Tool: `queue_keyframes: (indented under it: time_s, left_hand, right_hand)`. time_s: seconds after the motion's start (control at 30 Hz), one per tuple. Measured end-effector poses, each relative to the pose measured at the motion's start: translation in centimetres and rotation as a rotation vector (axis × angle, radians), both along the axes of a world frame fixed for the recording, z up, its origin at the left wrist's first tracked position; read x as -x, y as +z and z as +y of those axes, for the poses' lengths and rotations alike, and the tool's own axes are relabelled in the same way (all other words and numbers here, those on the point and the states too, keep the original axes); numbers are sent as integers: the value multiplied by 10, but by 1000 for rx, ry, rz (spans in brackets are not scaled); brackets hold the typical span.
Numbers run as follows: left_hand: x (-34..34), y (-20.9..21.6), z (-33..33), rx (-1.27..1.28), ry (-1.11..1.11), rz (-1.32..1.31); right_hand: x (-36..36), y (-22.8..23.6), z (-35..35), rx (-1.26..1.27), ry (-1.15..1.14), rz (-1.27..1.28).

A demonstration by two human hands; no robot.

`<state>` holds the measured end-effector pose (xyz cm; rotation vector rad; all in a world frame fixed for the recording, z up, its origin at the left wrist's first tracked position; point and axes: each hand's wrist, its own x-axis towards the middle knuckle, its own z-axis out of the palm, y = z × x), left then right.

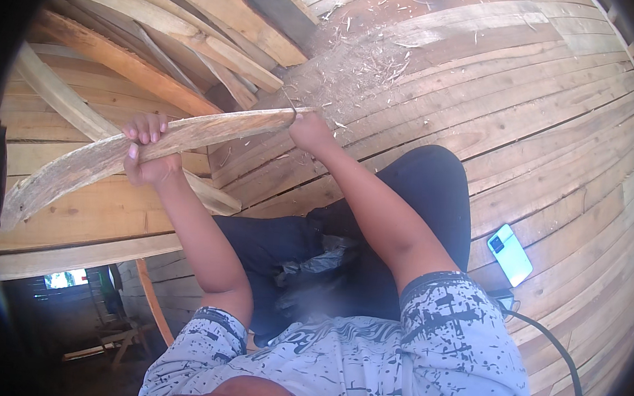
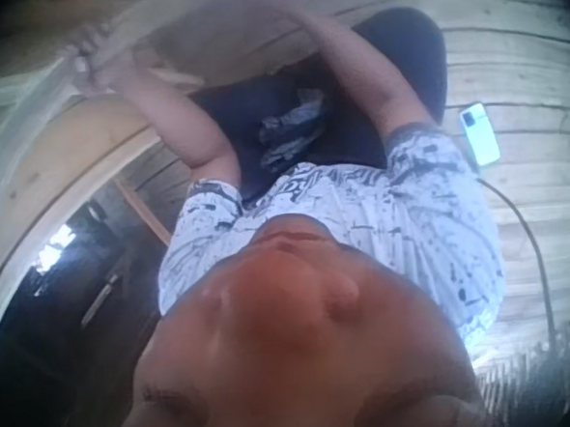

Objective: The person sits cross-legged on a wooden floor and uses a knife to carve a long, curved piece of wood. They hold the wood with their left hand and repeatedly shave thin strips from its surface with the knife in their right hand, creating a pile of wood shavings.

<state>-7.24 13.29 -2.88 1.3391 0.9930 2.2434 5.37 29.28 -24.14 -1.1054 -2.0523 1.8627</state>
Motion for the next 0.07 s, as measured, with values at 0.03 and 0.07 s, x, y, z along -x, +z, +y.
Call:
queue_keyframes:
  time_s: [0.03,0.07]
  left_hand:
    - [3,-2,-1,-3,-22,17]
    - [6,-4,-3,-7,-44,33]
  right_hand:
    - [6,6,1,-80,87,39]
    - [13,12,-2,-160,173,78]
